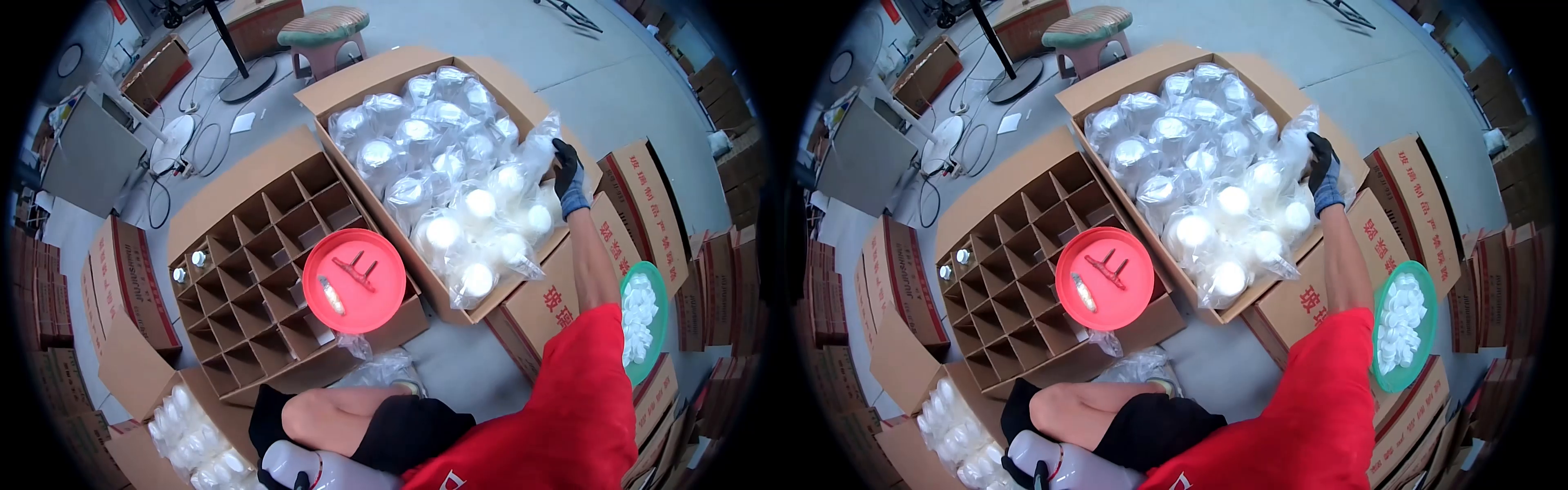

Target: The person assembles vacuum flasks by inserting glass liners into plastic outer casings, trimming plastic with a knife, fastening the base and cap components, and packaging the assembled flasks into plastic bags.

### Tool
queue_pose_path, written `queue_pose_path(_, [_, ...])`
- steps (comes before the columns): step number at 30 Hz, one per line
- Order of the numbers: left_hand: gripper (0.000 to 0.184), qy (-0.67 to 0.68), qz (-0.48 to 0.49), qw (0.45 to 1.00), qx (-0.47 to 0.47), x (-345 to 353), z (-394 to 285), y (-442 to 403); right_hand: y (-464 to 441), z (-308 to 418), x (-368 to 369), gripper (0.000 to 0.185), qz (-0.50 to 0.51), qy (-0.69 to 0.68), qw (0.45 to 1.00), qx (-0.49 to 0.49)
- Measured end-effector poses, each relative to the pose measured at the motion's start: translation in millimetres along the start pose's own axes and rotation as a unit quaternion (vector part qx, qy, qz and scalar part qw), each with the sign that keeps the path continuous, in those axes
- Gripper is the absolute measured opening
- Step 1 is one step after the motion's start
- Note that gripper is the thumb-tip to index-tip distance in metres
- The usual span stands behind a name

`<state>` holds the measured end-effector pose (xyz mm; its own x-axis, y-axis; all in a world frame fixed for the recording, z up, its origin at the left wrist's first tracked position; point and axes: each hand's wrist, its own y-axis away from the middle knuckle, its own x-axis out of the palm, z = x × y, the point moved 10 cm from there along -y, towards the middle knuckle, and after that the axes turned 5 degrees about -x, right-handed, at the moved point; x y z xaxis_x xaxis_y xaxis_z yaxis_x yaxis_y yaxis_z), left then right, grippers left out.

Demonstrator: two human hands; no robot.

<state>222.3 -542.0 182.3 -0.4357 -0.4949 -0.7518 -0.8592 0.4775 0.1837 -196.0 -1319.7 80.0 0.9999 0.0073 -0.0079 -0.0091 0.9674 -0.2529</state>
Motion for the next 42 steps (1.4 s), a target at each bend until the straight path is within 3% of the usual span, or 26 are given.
queue_pose_path(2, [0.074,0.014,0.000,1.000,0.012,-10,1,1,25,40,57,0.031,0.179,-0.043,0.982,-0.037])
queue_pose_path(3, [0.075,0.021,0.000,1.000,0.019,-17,1,2,60,77,103,0.030,0.250,-0.201,0.945,0.061])
queue_pose_path(4, [0.076,0.028,-0.001,0.999,0.029,-25,0,3,94,109,146,0.032,0.378,-0.077,0.918,-0.096])
queue_pose_path(6, [0.078,0.044,0.002,0.998,0.050,-41,-1,5,182,158,225,0.041,0.451,-0.096,0.875,-0.146])
queue_pose_path(7, [0.079,0.054,0.006,0.997,0.064,-49,-3,7,234,187,266,0.039,0.510,-0.288,0.810,-0.024])
queue_pose_path(9, [0.081,0.076,0.017,0.993,0.093,-64,-7,7,322,239,329,0.039,0.571,-0.386,0.721,0.068])
queue_pose_path(10, [0.082,0.090,0.025,0.990,0.110,-68,-11,4,362,283,350,0.041,0.565,-0.468,0.665,0.140])
queue_pose_path(11, [0.083,0.103,0.033,0.986,0.129,-70,-14,1,403,299,380,0.045,0.537,-0.536,0.559,0.335])
queue_pose_path(13, [0.085,0.107,0.039,0.979,0.166,-64,-23,-9,440,350,421,0.034,0.541,-0.577,0.509,0.338])
queue_pose_path(16, [0.122,0.004,-0.067,0.949,0.309,-44,-34,-26,465,402,475,0.037,0.535,-0.626,0.444,0.353])
queue_pose_path(19, [0.110,-0.056,-0.258,0.897,0.354,-53,-47,-20,485,405,518,0.047,0.527,-0.592,0.456,0.404])
queue_pose_path(20, [0.101,-0.085,-0.332,0.865,0.366,-59,-45,-22,491,407,525,0.057,0.571,-0.632,0.349,0.391])
queue_pose_path(22, [0.041,-0.033,-0.326,0.870,0.369,-80,-24,-39,503,388,541,0.040,0.567,-0.570,0.455,0.383])
queue_pose_path(25, [0.036,0.394,-0.171,0.889,0.160,-80,34,-77,520,378,524,0.058,0.587,-0.374,0.710,0.108])
queue_pose_path(26, [0.043,0.523,-0.145,0.838,0.060,-72,52,-84,532,382,517,0.063,0.602,-0.276,0.749,-0.023])
queue_pose_path(27, [0.049,0.597,-0.091,0.792,0.088,-68,45,-80,553,382,505,0.067,0.614,-0.275,0.738,-0.051])
queue_pose_path(28, [0.057,0.509,-0.110,0.838,0.164,-78,40,-68,572,382,495,0.071,0.626,-0.274,0.726,-0.076])
queue_pose_path(29, [0.066,0.421,-0.140,0.864,0.239,-88,34,-53,590,387,490,0.080,0.632,-0.225,0.714,-0.201])
queue_pose_path(30, [0.077,0.133,-0.225,0.905,0.336,-91,19,-29,607,377,484,0.083,0.638,-0.088,0.701,-0.306])
queue_pose_path(34, [0.083,0.013,-0.301,0.918,0.258,-89,60,-8,618,275,499,0.068,0.637,-0.007,0.742,-0.212])
queue_pose_path(36, [0.056,0.372,-0.157,0.888,0.222,-77,118,-14,605,248,495,0.037,0.565,0.032,0.785,-0.252])
queue_pose_path(37, [0.042,0.606,-0.024,0.776,0.173,-49,154,-23,609,231,493,0.033,0.574,0.057,0.784,-0.229])
queue_pose_path(39, [0.029,0.628,-0.071,0.758,0.163,-42,174,-5,615,189,486,0.026,0.585,-0.002,0.804,-0.106])
queue_pose_path(40, [0.028,0.412,-0.236,0.858,0.196,-62,157,24,619,167,478,0.023,0.577,-0.085,0.813,-0.002])
queue_pose_path(41, [0.027,0.158,-0.375,0.888,0.213,-72,132,57,615,160,460,0.019,0.535,-0.077,0.841,0.020])
queue_pose_path(42, [0.025,0.199,-0.308,0.908,0.204,-67,133,61,622,151,438,0.022,0.530,-0.125,0.832,0.109])
